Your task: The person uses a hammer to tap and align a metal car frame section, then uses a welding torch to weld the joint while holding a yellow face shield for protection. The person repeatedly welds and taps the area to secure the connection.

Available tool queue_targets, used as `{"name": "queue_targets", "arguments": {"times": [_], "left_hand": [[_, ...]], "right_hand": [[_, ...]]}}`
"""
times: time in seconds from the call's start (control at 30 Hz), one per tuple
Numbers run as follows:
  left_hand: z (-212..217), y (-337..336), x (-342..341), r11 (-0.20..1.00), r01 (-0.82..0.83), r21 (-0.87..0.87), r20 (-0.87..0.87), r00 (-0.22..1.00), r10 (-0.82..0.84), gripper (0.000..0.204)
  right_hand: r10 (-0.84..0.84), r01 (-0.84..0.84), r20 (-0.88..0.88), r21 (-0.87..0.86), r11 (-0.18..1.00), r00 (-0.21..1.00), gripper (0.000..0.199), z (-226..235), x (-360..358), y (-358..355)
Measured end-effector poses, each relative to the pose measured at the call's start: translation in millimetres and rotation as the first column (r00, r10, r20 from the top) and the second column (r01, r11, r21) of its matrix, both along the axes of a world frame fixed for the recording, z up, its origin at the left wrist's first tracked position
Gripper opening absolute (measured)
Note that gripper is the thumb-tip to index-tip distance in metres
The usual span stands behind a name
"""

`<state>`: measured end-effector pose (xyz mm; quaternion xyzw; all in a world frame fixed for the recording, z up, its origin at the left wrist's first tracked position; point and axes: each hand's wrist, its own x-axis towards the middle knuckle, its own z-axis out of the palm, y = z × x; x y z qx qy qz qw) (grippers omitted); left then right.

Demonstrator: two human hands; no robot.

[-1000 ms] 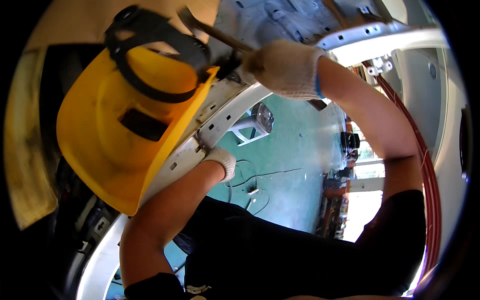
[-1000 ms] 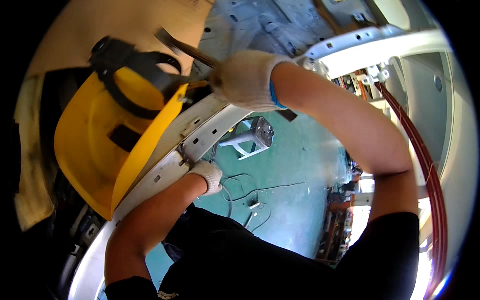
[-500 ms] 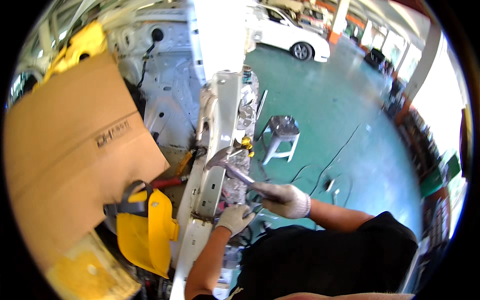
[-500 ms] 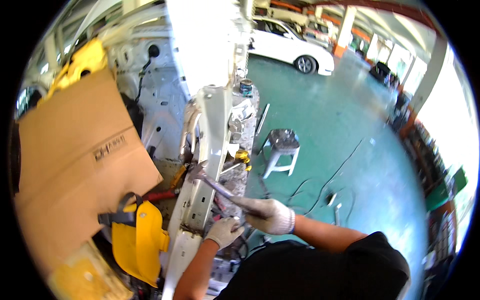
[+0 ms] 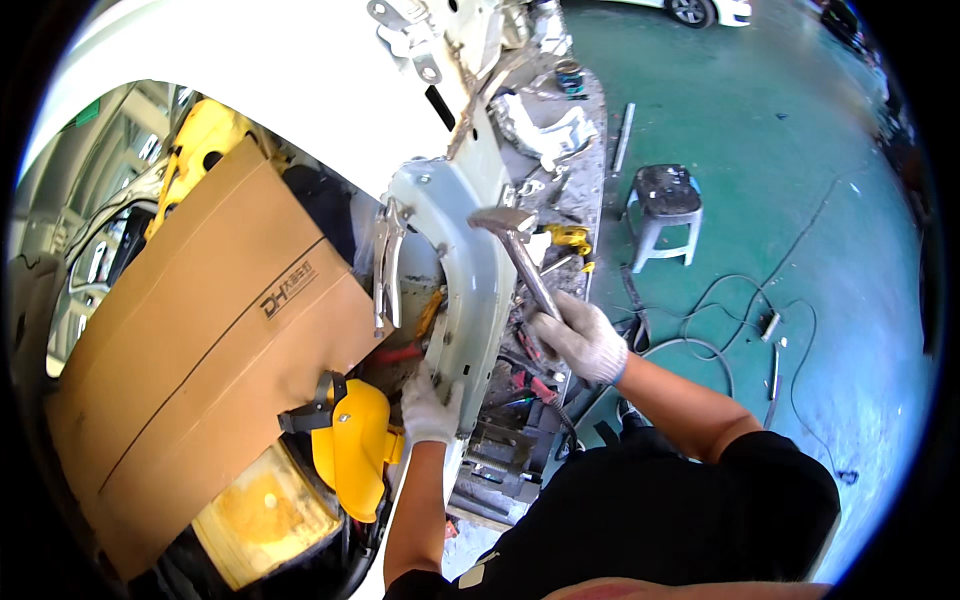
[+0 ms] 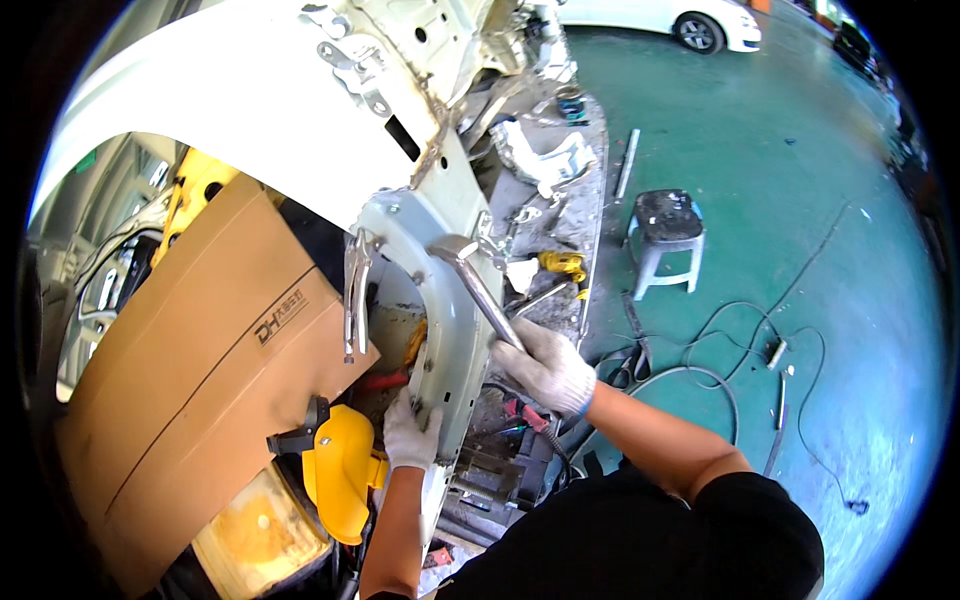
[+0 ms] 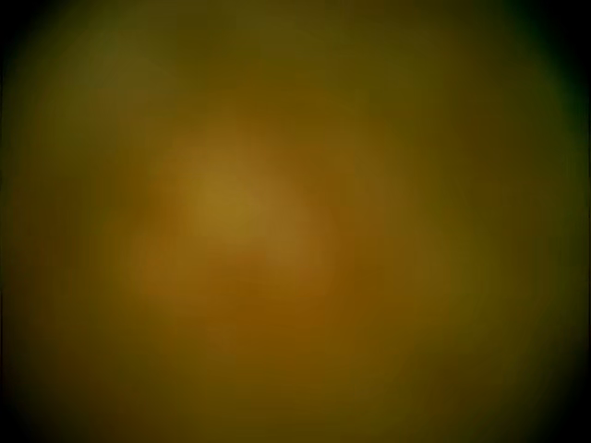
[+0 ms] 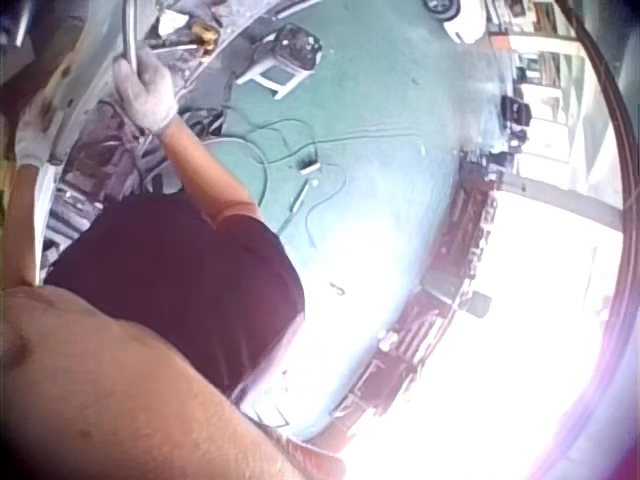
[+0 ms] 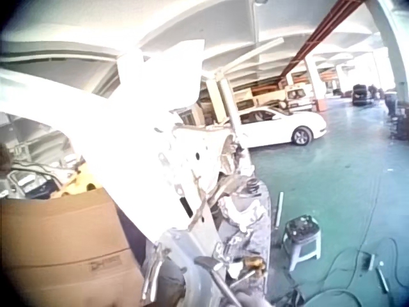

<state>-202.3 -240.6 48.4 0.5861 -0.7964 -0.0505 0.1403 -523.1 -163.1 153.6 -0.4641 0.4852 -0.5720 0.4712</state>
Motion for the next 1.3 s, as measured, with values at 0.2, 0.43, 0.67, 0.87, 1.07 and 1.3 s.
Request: {"name": "queue_targets", "arguments": {"times": [0.2,0.43,0.67,0.87,1.07,1.3], "left_hand": [[11.6,-19.8,-6.8,0.987,0.016,0.158,0.166,0.985,-0.042,0.091],[16.7,-24.6,-8.7,0.971,-0.050,0.235,0.094,0.995,0.029,0.091],[22.1,-28.1,-14.4,0.956,-0.085,0.281,0.099,0.993,0.059,0.094],[5.3,-27.7,-6.6,0.969,-0.072,0.236,0.104,0.993,0.049,0.095],[13.3,-28.8,-6.1,0.964,-0.081,0.254,0.048,0.996,0.071,0.096],[20.3,-26.4,-10.0,0.946,-0.103,0.306,0.064,0.994,0.087,0.097]], "right_hand": [[0.054,-0.052,0.026,-0.058,0.997,0.998,0.054,-21.1,35.3,-111.5],[0.100,-0.079,0.269,-0.089,0.993,0.958,0.070,-22.4,52.6,-145.5],[0.129,-0.116,0.131,-0.103,0.988,0.983,0.085,-31.8,53.0,-157.6],[0.091,-0.072,0.252,-0.086,0.994,0.964,0.085,-36.9,54.9,-155.3],[0.126,-0.092,0.315,-0.119,0.989,0.941,0.084,-40.1,42.5,-151.3],[0.148,-0.145,0.069,-0.049,0.988,0.987,0.086,-21.7,20.0,-157.2]]}}
